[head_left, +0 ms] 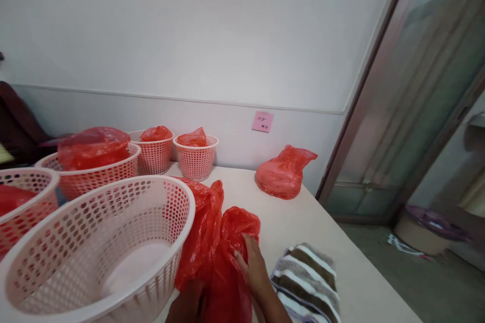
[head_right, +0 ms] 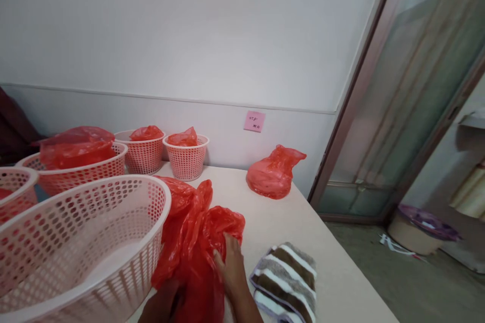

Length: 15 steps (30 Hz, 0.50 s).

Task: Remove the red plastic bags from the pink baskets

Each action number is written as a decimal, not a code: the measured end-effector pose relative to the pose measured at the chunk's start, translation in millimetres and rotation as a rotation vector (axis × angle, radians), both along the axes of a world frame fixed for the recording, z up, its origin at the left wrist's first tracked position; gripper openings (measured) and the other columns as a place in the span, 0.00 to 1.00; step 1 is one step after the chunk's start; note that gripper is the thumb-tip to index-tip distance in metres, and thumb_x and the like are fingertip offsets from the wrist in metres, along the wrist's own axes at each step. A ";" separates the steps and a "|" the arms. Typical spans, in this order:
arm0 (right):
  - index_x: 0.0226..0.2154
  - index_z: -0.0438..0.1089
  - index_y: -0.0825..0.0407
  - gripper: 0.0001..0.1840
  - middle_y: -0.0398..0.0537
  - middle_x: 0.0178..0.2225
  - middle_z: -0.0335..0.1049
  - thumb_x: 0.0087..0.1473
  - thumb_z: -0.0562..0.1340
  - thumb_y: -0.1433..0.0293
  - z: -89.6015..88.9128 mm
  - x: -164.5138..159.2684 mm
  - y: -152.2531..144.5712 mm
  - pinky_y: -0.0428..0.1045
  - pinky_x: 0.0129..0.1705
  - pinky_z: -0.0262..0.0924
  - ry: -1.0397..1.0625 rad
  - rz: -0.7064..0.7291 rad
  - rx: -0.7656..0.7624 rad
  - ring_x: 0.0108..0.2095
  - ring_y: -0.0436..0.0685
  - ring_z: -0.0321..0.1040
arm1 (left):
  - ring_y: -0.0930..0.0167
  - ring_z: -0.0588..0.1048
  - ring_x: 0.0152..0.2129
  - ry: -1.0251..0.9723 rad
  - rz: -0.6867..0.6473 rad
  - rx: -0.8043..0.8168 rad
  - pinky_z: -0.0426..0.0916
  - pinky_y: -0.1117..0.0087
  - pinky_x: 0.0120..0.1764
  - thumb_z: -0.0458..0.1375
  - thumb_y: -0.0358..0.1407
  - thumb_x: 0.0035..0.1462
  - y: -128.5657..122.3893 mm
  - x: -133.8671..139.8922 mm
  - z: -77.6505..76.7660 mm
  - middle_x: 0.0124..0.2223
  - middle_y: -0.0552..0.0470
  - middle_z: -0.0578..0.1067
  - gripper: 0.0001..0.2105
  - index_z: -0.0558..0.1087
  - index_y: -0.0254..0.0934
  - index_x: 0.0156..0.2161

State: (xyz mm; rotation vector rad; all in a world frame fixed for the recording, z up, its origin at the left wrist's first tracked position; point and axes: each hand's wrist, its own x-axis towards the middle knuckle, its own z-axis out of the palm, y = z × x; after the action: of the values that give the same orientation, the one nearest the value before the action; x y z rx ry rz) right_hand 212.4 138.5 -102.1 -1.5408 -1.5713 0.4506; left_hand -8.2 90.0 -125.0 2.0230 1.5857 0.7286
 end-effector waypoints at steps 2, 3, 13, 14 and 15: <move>0.56 0.61 0.54 0.26 0.60 0.56 0.64 0.56 0.54 0.63 5.5 12.2 -33.8 0.61 0.60 0.53 -0.049 -0.073 0.022 0.58 0.66 0.59 | 0.67 0.77 0.34 -0.024 -0.010 0.036 0.68 0.67 0.40 0.45 0.38 0.62 -0.9 -0.4 0.7 0.37 0.49 0.79 0.13 0.73 0.41 0.40; 0.55 0.61 0.53 0.24 0.59 0.55 0.65 0.57 0.54 0.64 8.7 19.8 -50.5 0.61 0.60 0.54 -0.086 -0.099 0.040 0.57 0.65 0.60 | 0.67 0.77 0.34 -0.038 -0.017 0.057 0.68 0.66 0.40 0.44 0.38 0.63 -1.4 -0.9 0.1 0.37 0.49 0.79 0.14 0.73 0.42 0.38; 0.61 0.56 0.56 0.34 0.60 0.54 0.66 0.53 0.57 0.62 18.6 104.5 -130.1 0.62 0.52 0.60 -0.504 -0.361 -0.283 0.54 0.68 0.63 | 0.67 0.76 0.34 -0.234 -0.012 0.222 0.71 0.66 0.41 0.46 0.37 0.59 -37.7 -27.4 0.6 0.34 0.50 0.77 0.11 0.72 0.40 0.36; 0.61 0.56 0.56 0.35 0.61 0.54 0.67 0.53 0.57 0.61 15.4 105.3 -132.7 0.62 0.51 0.60 -0.534 -0.354 -0.337 0.55 0.69 0.63 | 0.67 0.76 0.33 -0.248 -0.013 0.217 0.71 0.67 0.40 0.46 0.38 0.60 -47.6 -27.4 4.1 0.33 0.51 0.76 0.12 0.71 0.40 0.36; 0.61 0.56 0.57 0.36 0.62 0.54 0.67 0.52 0.58 0.62 12.8 104.7 -134.5 0.62 0.51 0.59 -0.572 -0.353 -0.364 0.55 0.70 0.63 | 0.68 0.75 0.33 -0.260 -0.016 0.209 0.70 0.68 0.39 0.44 0.39 0.61 -58.9 -26.2 7.8 0.33 0.51 0.75 0.13 0.70 0.41 0.35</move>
State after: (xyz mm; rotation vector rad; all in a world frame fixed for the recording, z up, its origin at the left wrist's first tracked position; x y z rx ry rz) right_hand 317.1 4.0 -89.3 -2.3300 -1.6318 0.0939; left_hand -34.4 31.1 -117.2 1.9822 1.3913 1.1418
